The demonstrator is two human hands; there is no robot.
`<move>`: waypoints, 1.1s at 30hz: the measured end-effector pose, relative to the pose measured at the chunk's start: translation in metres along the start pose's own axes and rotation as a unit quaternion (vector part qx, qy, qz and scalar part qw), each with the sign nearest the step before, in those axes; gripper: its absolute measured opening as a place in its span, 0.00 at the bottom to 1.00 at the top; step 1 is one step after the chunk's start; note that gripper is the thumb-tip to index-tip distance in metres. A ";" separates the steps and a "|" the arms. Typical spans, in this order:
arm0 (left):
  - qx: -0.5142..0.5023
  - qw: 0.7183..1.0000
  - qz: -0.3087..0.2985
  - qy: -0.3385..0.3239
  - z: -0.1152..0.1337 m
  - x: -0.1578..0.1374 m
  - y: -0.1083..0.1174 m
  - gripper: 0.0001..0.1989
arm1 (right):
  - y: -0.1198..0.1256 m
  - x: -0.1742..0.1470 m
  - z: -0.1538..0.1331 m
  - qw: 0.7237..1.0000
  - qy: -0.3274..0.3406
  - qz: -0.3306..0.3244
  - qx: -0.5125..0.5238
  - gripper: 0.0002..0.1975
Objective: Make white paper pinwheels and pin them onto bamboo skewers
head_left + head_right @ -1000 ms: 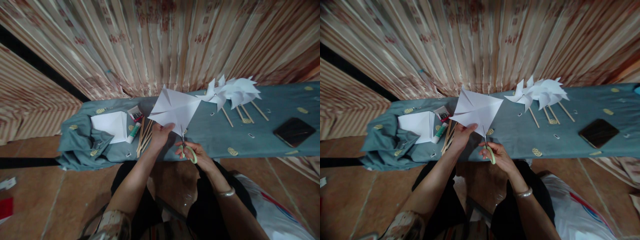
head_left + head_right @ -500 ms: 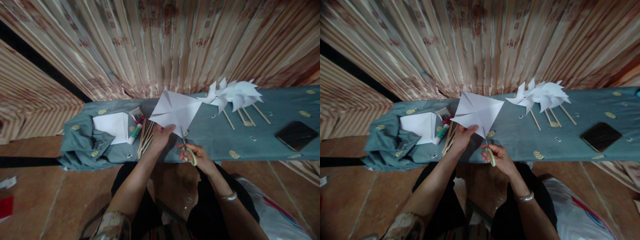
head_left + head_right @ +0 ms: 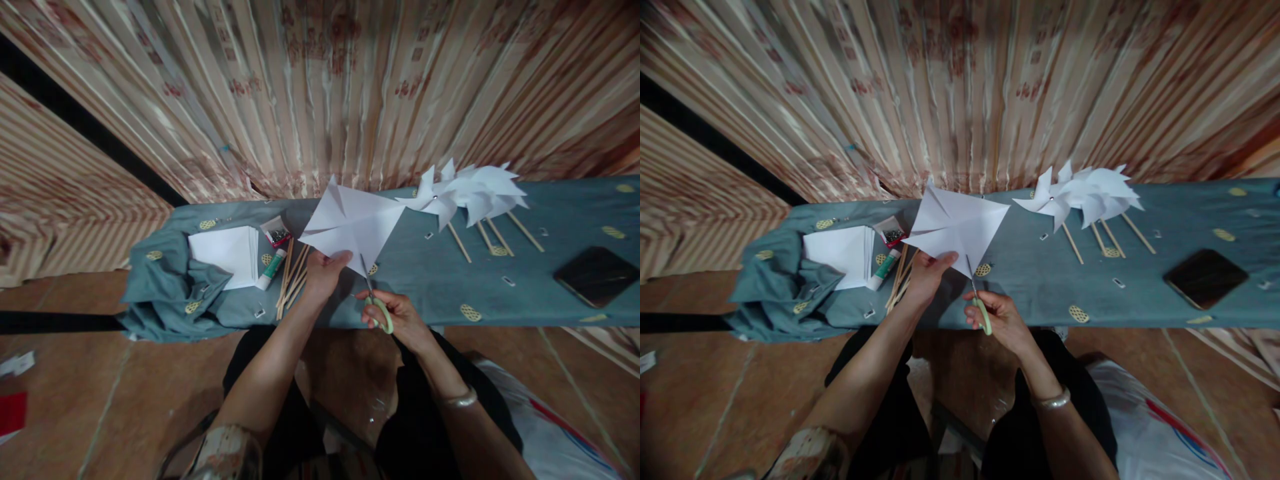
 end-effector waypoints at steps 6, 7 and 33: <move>-0.004 1.000 -0.003 0.009 -0.005 0.000 0.000 0.13 | 0.002 0.001 0.002 1.000 -0.002 0.006 -0.001 0.26; -0.004 1.000 -0.007 0.015 -0.007 -0.001 -0.001 0.14 | 0.003 0.002 0.002 1.000 -0.001 0.008 -0.004 0.26; 0.014 0.999 -0.029 0.040 -0.016 -0.009 -0.006 0.12 | 0.010 0.005 0.004 0.999 0.012 0.034 -0.011 0.24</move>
Point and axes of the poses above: each hand's wrist, its own x-axis towards the middle knuckle, its own y-axis out of the back of the hand, z = x × y, the point moved 8 cm from there along x, towards the middle knuckle, and after that the axes turned 15 degrees about -x, right-handed, at the moved point
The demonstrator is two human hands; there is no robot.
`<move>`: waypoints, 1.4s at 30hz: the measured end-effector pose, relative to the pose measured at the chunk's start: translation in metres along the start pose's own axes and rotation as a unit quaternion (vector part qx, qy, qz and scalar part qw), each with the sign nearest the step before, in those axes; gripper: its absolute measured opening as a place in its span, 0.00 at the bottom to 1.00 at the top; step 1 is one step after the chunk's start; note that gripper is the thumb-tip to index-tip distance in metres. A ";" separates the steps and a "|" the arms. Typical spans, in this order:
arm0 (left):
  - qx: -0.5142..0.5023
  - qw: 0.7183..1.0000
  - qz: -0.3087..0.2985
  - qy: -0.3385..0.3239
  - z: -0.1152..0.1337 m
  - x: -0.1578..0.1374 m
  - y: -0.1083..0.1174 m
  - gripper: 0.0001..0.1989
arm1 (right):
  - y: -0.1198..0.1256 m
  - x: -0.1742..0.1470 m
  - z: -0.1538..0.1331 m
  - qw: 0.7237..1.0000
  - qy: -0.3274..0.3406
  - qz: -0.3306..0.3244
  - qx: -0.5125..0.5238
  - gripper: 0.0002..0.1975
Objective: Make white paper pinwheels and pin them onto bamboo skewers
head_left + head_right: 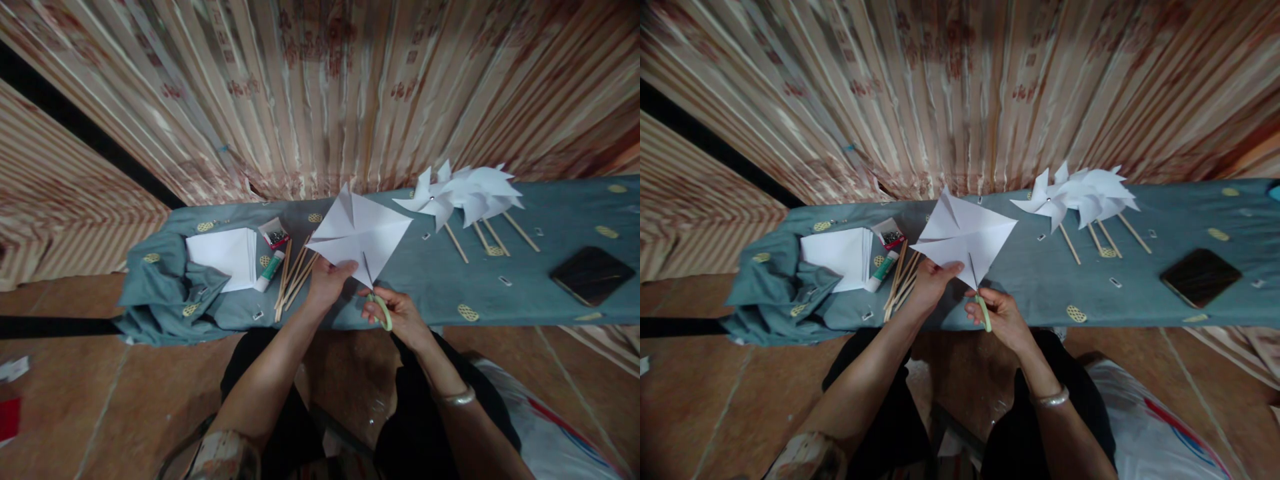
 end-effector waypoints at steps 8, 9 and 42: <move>0.012 1.000 -0.004 0.008 -0.005 -0.001 0.000 0.11 | 0.002 0.002 0.004 1.000 -0.012 0.013 0.018 0.24; 0.014 1.000 -0.003 0.008 -0.004 -0.001 0.001 0.11 | 0.001 0.002 0.006 0.999 -0.019 0.014 0.027 0.24; 0.004 0.999 -0.008 0.035 -0.009 -0.009 -0.003 0.09 | 0.004 0.002 -0.006 1.000 -0.017 0.020 -0.004 0.25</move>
Point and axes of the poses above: each hand's wrist, its own x-axis towards the middle knuckle, its own y-axis out of the back of the hand, z = x × y, the point moved 8 cm from there along x, towards the middle knuckle, and after that the axes turned 15 degrees about -x, right-handed, at the moved point
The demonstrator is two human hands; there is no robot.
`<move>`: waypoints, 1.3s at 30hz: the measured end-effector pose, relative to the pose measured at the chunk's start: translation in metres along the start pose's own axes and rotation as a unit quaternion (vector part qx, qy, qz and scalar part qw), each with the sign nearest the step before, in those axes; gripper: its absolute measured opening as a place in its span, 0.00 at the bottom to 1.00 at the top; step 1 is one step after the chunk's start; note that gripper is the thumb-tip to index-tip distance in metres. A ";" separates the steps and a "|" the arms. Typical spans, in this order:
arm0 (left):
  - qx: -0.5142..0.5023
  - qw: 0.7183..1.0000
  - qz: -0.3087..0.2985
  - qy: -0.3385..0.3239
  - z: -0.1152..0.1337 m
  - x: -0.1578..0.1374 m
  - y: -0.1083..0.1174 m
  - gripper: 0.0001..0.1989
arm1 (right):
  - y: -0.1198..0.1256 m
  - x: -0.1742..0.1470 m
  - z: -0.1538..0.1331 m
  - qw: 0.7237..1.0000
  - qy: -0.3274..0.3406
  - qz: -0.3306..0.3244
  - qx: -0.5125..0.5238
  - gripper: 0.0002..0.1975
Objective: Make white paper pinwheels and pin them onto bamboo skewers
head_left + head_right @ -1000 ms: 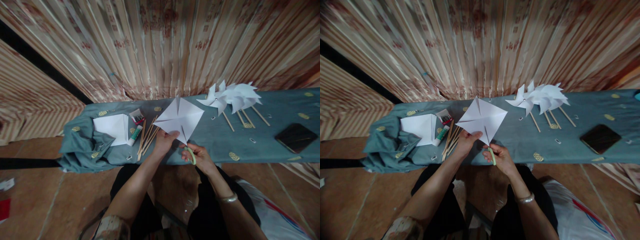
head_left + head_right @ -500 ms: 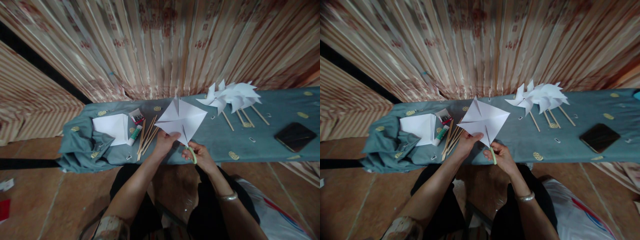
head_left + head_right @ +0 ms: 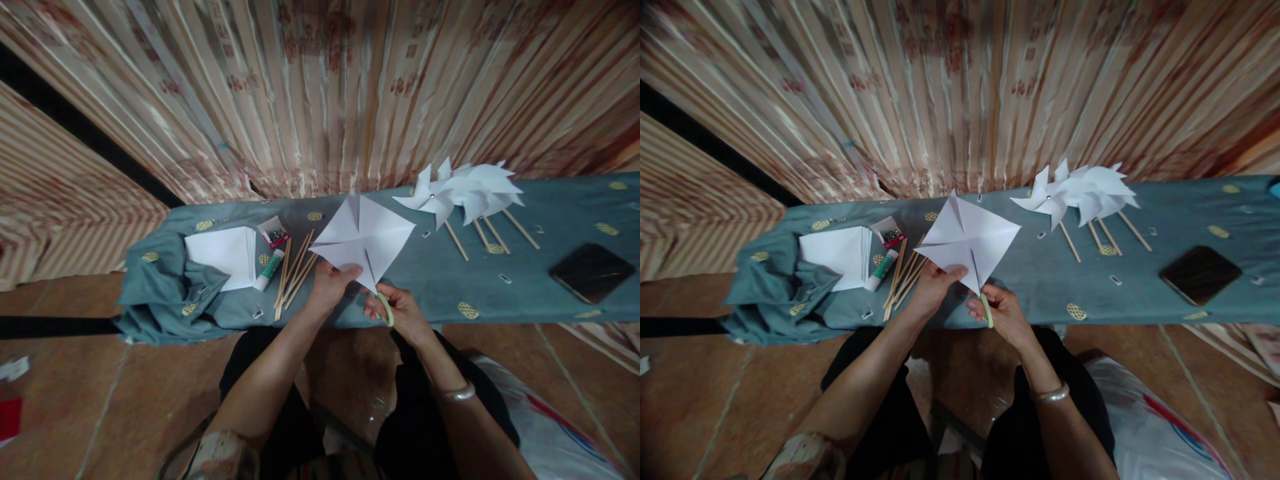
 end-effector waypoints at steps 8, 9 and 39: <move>0.000 0.999 -0.031 0.026 -0.007 -0.004 -0.006 0.10 | 0.002 0.000 -0.002 0.999 0.025 -0.012 -0.033 0.25; -0.001 0.999 -0.030 0.025 -0.007 -0.004 -0.006 0.10 | 0.002 0.001 0.000 0.999 0.022 -0.014 -0.032 0.25; 0.025 0.999 -0.026 0.015 -0.008 -0.003 -0.001 0.11 | 0.002 0.001 0.000 1.000 0.010 0.004 -0.015 0.24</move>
Point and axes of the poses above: each hand's wrist, its own x-axis towards the middle knuckle, its own y-axis out of the back of the hand, z = x × y, the point moved 8 cm from there along x, towards the middle knuckle, and after that the axes turned 15 degrees about -x, right-handed, at the moved point
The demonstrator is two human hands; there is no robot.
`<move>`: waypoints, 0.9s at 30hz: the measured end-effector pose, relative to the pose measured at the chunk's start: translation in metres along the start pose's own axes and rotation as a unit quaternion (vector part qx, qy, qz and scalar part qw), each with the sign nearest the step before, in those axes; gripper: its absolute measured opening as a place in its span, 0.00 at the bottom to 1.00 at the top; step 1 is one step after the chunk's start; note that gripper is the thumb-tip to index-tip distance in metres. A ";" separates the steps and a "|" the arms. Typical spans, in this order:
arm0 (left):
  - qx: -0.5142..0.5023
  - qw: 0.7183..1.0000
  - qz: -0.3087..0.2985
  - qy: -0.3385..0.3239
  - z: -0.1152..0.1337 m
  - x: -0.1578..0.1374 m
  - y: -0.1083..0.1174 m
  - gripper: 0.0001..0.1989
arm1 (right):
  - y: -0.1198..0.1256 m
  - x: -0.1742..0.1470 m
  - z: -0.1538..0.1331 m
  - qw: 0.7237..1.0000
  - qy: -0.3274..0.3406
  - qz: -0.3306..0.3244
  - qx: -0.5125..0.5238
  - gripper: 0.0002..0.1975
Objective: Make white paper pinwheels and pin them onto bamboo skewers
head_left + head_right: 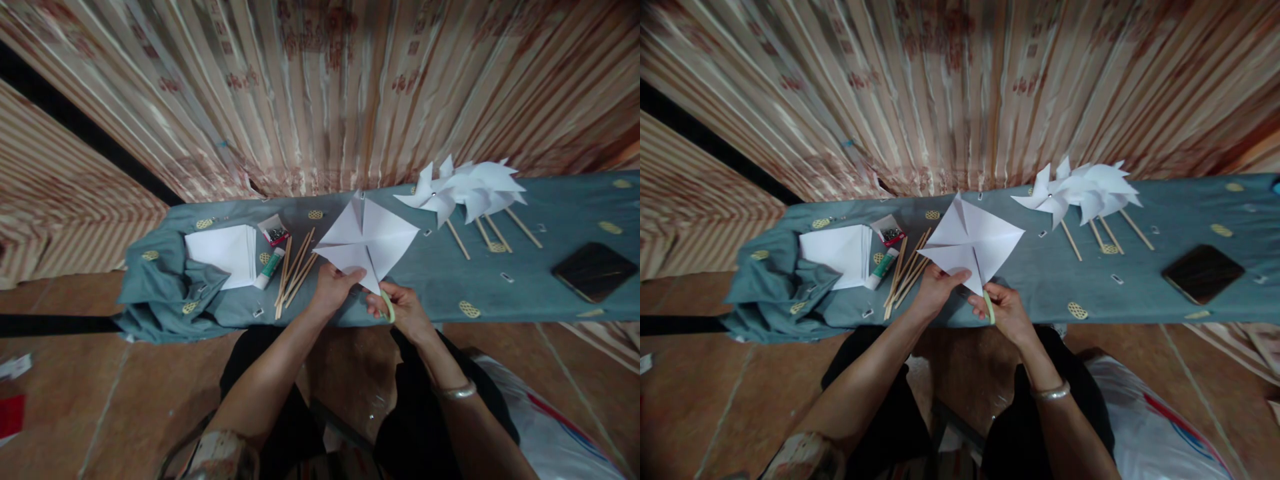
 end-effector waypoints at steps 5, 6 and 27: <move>-0.002 1.000 0.007 0.004 -0.003 0.001 0.002 0.11 | 0.000 0.001 0.001 1.000 -0.003 0.007 0.013 0.26; -0.005 1.000 0.007 0.004 -0.003 0.001 0.002 0.11 | -0.001 0.001 0.001 1.000 -0.004 0.007 0.014 0.26; -0.083 0.993 0.063 -0.054 0.030 0.014 0.030 0.17 | 0.032 -0.018 0.017 0.998 -0.046 -0.030 -0.018 0.28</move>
Point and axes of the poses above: each hand's wrist, its own x-axis towards the middle knuckle, its own y-axis out of the back of the hand, z = x × y, the point moved 8 cm from there along x, towards the middle knuckle, and after that the axes turned 15 degrees about -x, right-handed, at the moved point
